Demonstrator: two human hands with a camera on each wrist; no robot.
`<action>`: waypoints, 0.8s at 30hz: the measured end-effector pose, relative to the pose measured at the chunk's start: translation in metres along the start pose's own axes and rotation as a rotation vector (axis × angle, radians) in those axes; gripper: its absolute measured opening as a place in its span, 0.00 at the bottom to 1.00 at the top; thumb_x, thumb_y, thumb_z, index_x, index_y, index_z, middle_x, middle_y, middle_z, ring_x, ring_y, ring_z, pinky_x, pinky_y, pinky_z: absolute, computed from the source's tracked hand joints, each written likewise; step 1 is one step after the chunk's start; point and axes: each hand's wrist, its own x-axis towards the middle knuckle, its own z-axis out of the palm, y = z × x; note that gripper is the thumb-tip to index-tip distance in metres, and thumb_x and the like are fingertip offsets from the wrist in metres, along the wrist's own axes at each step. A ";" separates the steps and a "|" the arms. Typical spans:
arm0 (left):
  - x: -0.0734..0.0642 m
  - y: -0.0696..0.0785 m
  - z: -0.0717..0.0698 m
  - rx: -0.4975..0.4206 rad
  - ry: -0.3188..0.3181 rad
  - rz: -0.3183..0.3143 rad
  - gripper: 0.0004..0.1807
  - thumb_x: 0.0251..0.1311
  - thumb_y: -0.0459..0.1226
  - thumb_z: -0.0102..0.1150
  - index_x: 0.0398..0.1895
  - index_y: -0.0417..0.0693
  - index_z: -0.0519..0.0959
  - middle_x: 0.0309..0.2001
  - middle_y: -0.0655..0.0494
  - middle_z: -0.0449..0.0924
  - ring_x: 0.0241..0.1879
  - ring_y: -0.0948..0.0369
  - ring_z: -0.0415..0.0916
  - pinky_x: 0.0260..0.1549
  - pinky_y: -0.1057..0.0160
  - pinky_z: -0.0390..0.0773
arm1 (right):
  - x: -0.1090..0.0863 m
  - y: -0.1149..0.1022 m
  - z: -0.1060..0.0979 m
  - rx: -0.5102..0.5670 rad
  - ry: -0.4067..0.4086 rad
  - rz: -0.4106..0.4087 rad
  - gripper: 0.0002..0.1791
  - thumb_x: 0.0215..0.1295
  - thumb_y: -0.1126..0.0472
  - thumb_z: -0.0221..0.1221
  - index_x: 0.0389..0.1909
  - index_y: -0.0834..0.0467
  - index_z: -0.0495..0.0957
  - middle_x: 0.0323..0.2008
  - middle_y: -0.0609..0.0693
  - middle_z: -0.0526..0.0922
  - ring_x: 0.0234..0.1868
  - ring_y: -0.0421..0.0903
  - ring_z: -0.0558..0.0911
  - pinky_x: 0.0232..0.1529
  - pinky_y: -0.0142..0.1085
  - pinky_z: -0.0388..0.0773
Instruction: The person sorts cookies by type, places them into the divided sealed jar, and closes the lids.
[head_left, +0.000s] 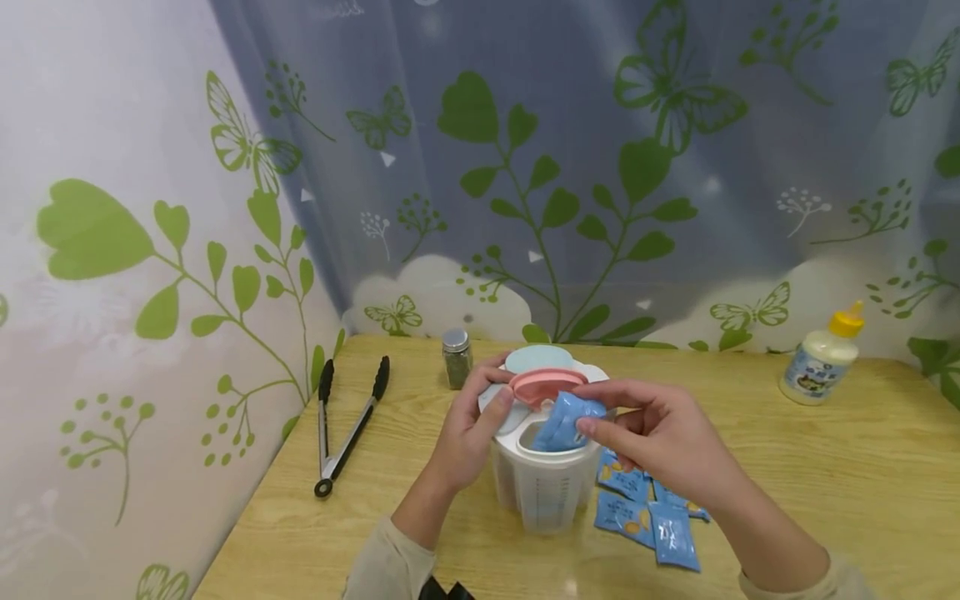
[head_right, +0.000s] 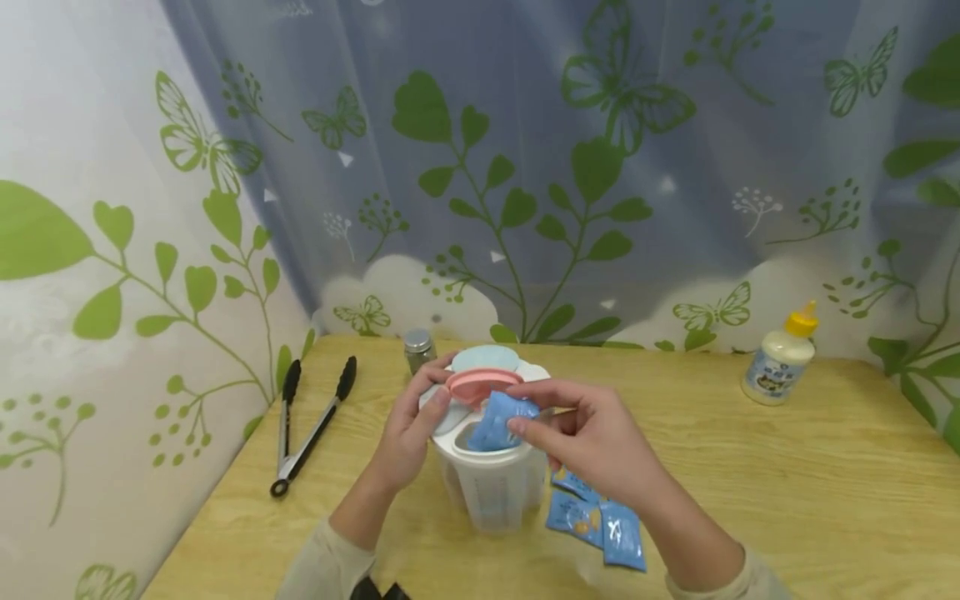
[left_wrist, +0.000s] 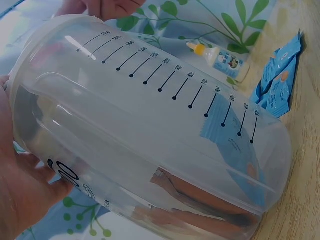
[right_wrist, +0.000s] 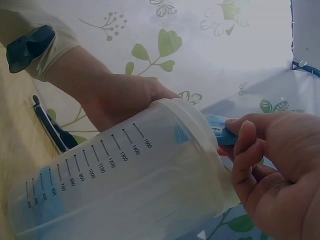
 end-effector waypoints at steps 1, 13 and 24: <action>0.000 0.000 0.000 0.000 -0.001 -0.003 0.12 0.75 0.37 0.44 0.51 0.38 0.71 0.72 0.45 0.63 0.75 0.48 0.58 0.71 0.43 0.60 | 0.000 0.001 0.000 0.001 -0.002 0.003 0.17 0.67 0.63 0.63 0.55 0.60 0.80 0.22 0.45 0.79 0.14 0.40 0.71 0.14 0.37 0.72; 0.001 -0.001 -0.001 -0.016 -0.011 0.010 0.11 0.75 0.36 0.43 0.51 0.36 0.70 0.72 0.42 0.62 0.74 0.46 0.58 0.69 0.59 0.66 | -0.007 0.016 -0.007 0.067 -0.029 0.015 0.15 0.67 0.66 0.62 0.54 0.64 0.79 0.43 0.45 0.88 0.14 0.46 0.68 0.13 0.37 0.68; 0.000 -0.002 0.000 -0.032 -0.004 -0.002 0.12 0.76 0.37 0.43 0.51 0.36 0.70 0.73 0.42 0.61 0.74 0.46 0.59 0.66 0.68 0.67 | -0.025 0.042 -0.038 0.158 0.048 0.013 0.14 0.69 0.72 0.57 0.51 0.56 0.78 0.41 0.40 0.84 0.17 0.49 0.62 0.16 0.39 0.59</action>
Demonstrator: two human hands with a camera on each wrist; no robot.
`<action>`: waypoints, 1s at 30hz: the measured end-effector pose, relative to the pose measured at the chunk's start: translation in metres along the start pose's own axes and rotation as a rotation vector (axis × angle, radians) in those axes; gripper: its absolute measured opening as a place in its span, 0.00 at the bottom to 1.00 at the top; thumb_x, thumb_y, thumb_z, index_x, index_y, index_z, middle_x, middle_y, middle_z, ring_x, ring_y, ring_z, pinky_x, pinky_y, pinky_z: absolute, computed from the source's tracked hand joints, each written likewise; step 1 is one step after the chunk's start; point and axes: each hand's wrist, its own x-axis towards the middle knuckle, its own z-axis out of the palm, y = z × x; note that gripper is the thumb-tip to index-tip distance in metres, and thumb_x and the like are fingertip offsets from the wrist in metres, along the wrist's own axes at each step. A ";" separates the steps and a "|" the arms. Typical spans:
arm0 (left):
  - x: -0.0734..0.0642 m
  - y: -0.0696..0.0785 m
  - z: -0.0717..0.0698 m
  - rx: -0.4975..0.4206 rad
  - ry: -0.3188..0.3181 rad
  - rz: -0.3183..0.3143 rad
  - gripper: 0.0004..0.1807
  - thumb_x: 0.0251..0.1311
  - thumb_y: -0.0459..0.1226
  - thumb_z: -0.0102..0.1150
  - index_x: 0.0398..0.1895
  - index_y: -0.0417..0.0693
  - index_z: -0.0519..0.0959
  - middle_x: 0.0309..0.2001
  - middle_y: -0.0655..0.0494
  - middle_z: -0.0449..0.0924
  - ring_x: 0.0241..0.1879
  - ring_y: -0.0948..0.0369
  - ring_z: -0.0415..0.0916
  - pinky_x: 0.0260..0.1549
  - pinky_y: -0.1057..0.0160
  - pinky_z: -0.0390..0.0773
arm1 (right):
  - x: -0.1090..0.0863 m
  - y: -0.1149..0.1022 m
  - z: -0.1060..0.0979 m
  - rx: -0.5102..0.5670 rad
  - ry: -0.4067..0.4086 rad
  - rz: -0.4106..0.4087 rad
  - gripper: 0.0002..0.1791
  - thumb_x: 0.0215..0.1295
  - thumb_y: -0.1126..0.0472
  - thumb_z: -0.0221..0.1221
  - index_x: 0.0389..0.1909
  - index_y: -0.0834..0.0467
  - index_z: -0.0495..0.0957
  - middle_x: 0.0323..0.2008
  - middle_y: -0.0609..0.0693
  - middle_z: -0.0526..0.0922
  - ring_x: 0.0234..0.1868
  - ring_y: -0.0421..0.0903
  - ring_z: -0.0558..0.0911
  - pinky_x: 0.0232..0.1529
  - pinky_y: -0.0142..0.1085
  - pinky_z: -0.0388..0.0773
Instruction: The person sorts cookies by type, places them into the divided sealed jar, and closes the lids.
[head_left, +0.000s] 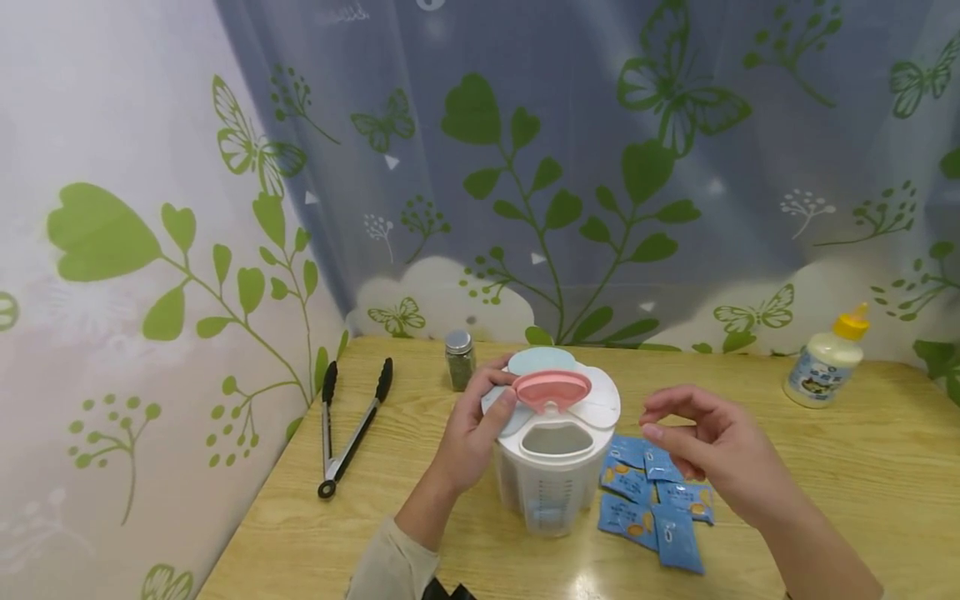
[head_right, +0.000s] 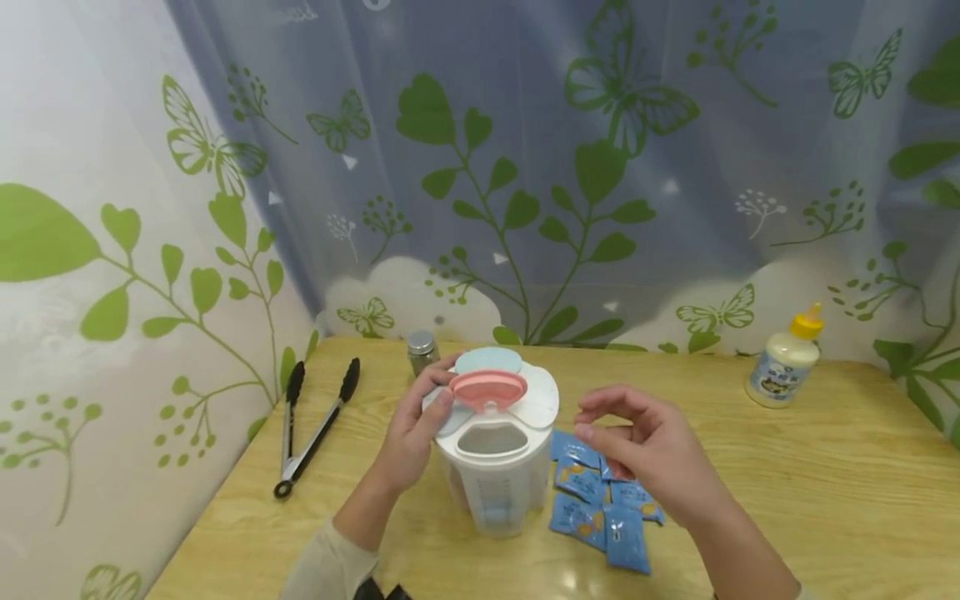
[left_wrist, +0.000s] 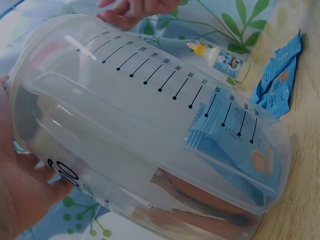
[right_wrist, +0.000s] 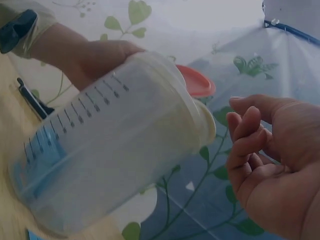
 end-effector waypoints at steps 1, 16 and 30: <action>0.000 0.000 0.000 -0.001 0.000 -0.001 0.12 0.76 0.37 0.43 0.51 0.36 0.70 0.73 0.42 0.61 0.74 0.46 0.59 0.66 0.68 0.67 | -0.001 0.002 -0.004 0.000 -0.006 0.003 0.14 0.69 0.73 0.56 0.51 0.56 0.77 0.41 0.40 0.84 0.18 0.49 0.62 0.16 0.39 0.59; -0.001 -0.002 0.003 -0.003 0.000 -0.006 0.11 0.75 0.36 0.44 0.50 0.36 0.70 0.73 0.43 0.62 0.73 0.46 0.60 0.66 0.66 0.68 | 0.002 0.051 -0.047 -0.132 -0.005 0.140 0.15 0.71 0.66 0.58 0.56 0.54 0.77 0.47 0.38 0.84 0.17 0.48 0.59 0.17 0.40 0.60; 0.001 0.002 0.001 0.015 0.010 -0.012 0.12 0.75 0.36 0.45 0.51 0.36 0.71 0.73 0.42 0.62 0.74 0.46 0.59 0.67 0.67 0.66 | 0.005 0.099 -0.064 -0.332 -0.009 0.304 0.32 0.66 0.52 0.65 0.67 0.62 0.70 0.65 0.62 0.74 0.31 0.40 0.81 0.27 0.33 0.77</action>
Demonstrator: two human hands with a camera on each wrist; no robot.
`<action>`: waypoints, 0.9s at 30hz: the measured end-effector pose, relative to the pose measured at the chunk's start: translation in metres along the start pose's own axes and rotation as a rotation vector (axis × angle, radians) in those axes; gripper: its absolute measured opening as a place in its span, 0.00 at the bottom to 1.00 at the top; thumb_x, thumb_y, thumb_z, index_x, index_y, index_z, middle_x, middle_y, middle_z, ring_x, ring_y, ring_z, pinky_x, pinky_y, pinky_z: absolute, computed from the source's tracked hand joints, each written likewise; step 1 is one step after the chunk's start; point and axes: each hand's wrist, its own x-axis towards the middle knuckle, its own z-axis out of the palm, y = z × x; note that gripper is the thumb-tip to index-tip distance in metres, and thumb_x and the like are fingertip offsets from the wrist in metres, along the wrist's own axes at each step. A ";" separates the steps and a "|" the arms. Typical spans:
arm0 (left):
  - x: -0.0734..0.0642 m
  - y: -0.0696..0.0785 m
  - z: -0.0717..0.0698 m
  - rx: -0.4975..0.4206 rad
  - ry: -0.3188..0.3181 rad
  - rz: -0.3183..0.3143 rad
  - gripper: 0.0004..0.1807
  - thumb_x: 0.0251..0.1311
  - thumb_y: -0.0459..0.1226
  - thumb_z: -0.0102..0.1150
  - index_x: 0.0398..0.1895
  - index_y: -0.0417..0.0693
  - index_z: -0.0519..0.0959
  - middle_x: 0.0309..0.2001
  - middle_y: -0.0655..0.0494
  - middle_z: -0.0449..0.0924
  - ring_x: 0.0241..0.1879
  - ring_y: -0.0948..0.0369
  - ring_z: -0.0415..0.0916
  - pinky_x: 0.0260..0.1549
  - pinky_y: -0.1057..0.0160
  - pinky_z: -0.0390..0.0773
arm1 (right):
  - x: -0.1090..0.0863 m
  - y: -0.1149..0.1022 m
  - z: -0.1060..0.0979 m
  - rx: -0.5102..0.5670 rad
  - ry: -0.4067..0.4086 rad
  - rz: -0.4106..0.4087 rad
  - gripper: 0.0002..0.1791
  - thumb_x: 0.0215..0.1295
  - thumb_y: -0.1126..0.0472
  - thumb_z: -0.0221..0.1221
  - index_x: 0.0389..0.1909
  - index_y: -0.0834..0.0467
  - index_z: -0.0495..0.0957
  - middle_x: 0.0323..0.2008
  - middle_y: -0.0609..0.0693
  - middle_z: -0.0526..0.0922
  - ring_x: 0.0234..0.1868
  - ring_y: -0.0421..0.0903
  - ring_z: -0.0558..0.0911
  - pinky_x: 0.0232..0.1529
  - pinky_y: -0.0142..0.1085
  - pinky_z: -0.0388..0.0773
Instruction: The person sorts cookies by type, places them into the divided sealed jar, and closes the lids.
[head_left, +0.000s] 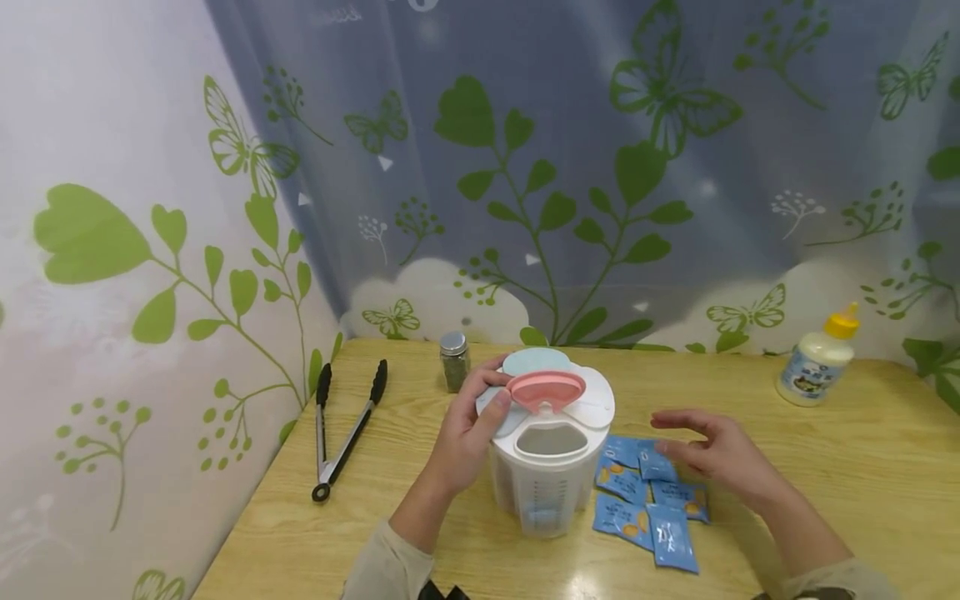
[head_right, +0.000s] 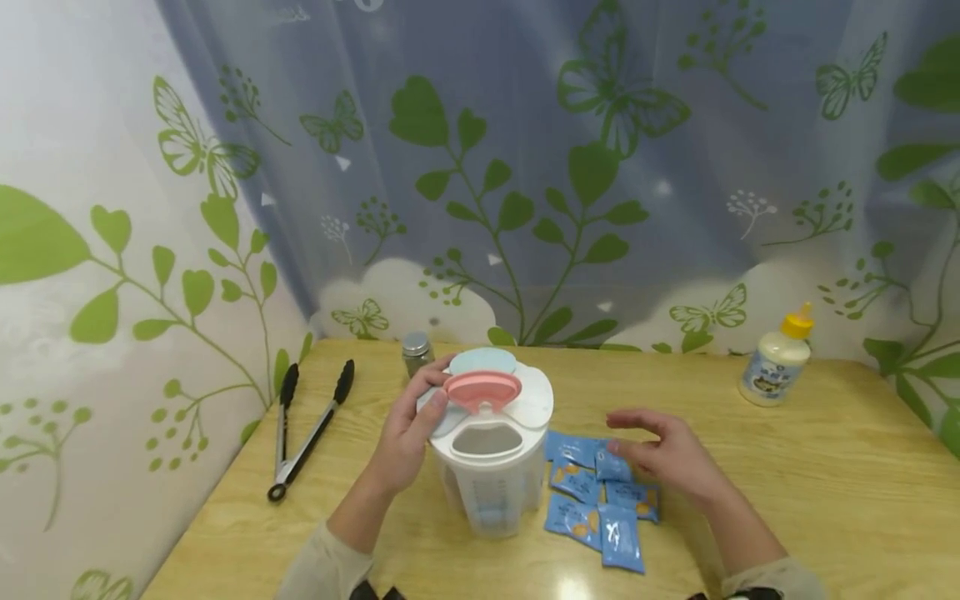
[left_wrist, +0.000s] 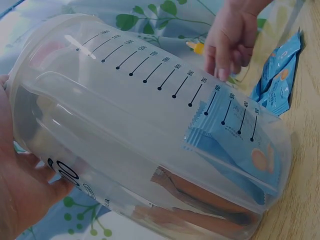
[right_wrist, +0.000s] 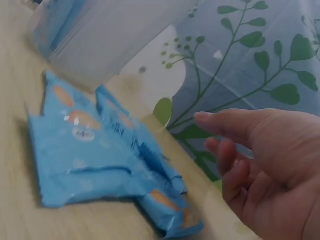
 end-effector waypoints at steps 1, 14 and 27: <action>0.000 0.000 0.000 0.000 -0.001 -0.004 0.12 0.75 0.37 0.44 0.51 0.36 0.71 0.73 0.42 0.62 0.74 0.46 0.58 0.67 0.67 0.66 | 0.001 0.002 0.001 -0.018 -0.015 0.012 0.33 0.65 0.52 0.65 0.67 0.62 0.70 0.67 0.65 0.72 0.33 0.42 0.83 0.29 0.33 0.78; 0.000 -0.001 0.001 -0.017 -0.014 0.020 0.12 0.75 0.36 0.45 0.51 0.36 0.71 0.72 0.42 0.62 0.73 0.46 0.60 0.66 0.66 0.68 | 0.004 0.017 0.012 -0.315 0.033 -0.080 0.29 0.59 0.53 0.70 0.60 0.61 0.77 0.62 0.60 0.79 0.66 0.64 0.71 0.53 0.46 0.76; 0.000 -0.003 -0.001 0.012 -0.013 0.023 0.12 0.75 0.36 0.43 0.52 0.37 0.71 0.73 0.43 0.61 0.75 0.46 0.57 0.70 0.51 0.65 | 0.008 0.023 0.013 -0.317 0.102 0.050 0.30 0.56 0.51 0.72 0.56 0.63 0.79 0.50 0.60 0.83 0.33 0.42 0.73 0.31 0.33 0.71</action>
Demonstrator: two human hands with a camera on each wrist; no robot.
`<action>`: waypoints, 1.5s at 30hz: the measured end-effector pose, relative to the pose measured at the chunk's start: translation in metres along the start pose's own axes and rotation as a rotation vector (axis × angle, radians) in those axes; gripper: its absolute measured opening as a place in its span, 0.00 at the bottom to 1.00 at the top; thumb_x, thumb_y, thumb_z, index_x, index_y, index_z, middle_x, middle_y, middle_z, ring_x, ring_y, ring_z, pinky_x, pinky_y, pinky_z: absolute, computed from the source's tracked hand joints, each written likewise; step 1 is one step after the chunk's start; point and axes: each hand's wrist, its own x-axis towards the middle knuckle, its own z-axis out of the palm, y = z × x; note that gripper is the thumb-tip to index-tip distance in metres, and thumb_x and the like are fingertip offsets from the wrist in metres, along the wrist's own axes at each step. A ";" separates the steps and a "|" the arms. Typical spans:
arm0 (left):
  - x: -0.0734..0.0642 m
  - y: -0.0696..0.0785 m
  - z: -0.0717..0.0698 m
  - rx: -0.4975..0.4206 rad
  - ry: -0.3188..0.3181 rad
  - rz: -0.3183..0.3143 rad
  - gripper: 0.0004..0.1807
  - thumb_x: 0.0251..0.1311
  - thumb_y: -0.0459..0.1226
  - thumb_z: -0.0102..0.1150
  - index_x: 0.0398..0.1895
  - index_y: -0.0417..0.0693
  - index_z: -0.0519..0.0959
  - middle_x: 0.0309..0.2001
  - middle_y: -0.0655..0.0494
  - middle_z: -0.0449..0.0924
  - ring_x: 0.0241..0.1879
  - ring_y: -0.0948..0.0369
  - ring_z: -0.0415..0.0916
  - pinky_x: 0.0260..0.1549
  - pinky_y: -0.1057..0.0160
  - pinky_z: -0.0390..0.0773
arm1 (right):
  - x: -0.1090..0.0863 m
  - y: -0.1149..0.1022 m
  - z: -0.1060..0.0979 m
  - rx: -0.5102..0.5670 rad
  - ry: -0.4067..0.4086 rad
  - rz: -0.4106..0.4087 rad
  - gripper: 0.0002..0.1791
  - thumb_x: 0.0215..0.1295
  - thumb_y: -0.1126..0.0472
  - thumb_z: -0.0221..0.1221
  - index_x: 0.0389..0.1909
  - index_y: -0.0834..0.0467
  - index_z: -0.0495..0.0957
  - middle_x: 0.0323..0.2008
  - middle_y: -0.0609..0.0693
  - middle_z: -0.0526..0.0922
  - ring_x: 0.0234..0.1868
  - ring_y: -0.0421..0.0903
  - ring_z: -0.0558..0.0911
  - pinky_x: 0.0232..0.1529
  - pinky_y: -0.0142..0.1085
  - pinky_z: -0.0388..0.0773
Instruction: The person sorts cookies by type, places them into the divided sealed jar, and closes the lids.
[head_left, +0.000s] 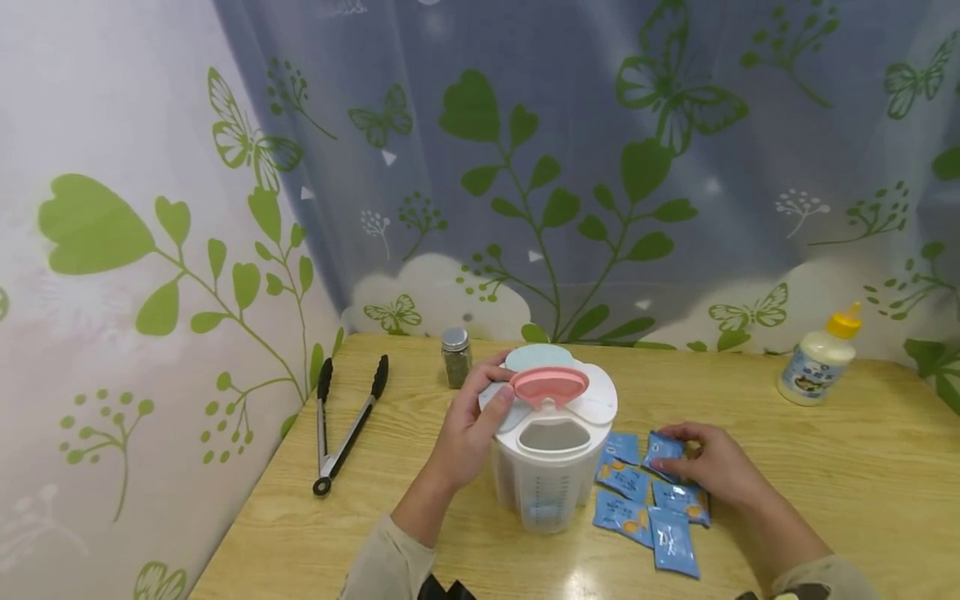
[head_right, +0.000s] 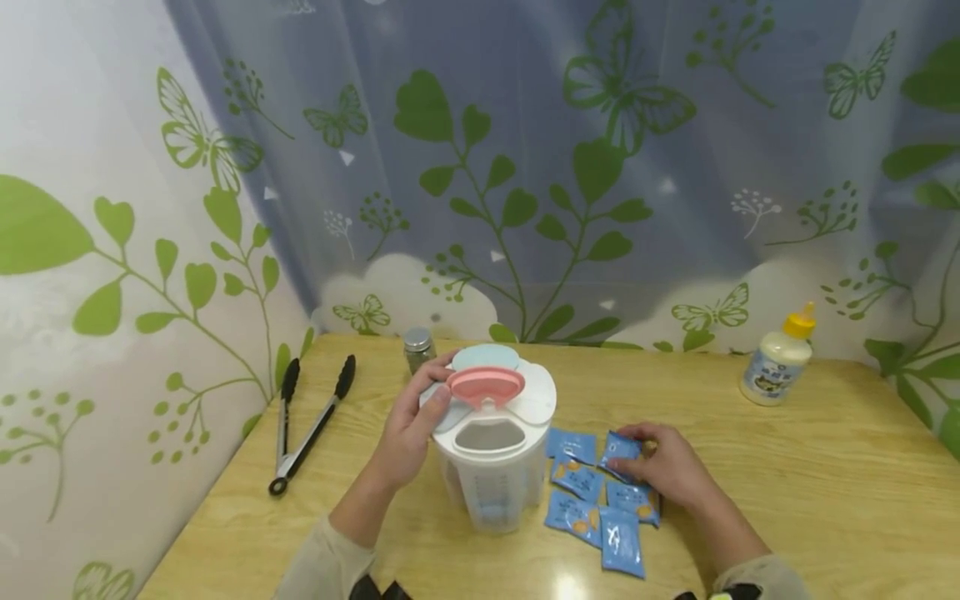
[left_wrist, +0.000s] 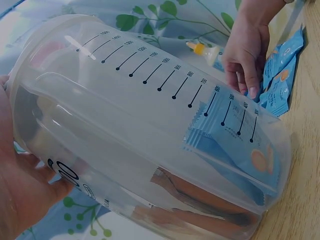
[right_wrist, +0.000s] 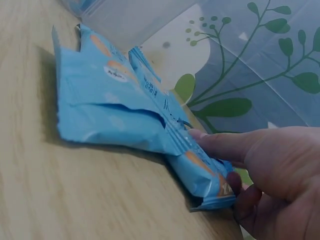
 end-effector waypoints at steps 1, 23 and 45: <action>0.000 0.000 0.000 0.002 0.002 0.006 0.12 0.75 0.37 0.43 0.52 0.37 0.71 0.73 0.43 0.62 0.75 0.46 0.57 0.70 0.52 0.65 | 0.000 0.000 0.000 -0.003 0.006 -0.003 0.30 0.56 0.51 0.73 0.56 0.63 0.79 0.51 0.59 0.83 0.35 0.43 0.75 0.34 0.34 0.74; 0.001 0.003 0.001 -0.030 -0.009 -0.004 0.13 0.75 0.36 0.44 0.52 0.36 0.70 0.73 0.42 0.61 0.74 0.46 0.58 0.68 0.64 0.65 | -0.009 -0.020 -0.022 0.468 0.044 0.139 0.26 0.69 0.44 0.60 0.62 0.52 0.77 0.31 0.36 0.75 0.22 0.37 0.68 0.23 0.36 0.68; 0.000 0.002 0.000 0.006 0.004 -0.007 0.12 0.75 0.36 0.43 0.52 0.37 0.71 0.73 0.43 0.62 0.75 0.47 0.58 0.70 0.55 0.65 | -0.044 -0.147 -0.046 0.795 -0.030 -0.213 0.14 0.71 0.68 0.56 0.49 0.49 0.84 0.26 0.39 0.75 0.18 0.47 0.57 0.20 0.41 0.50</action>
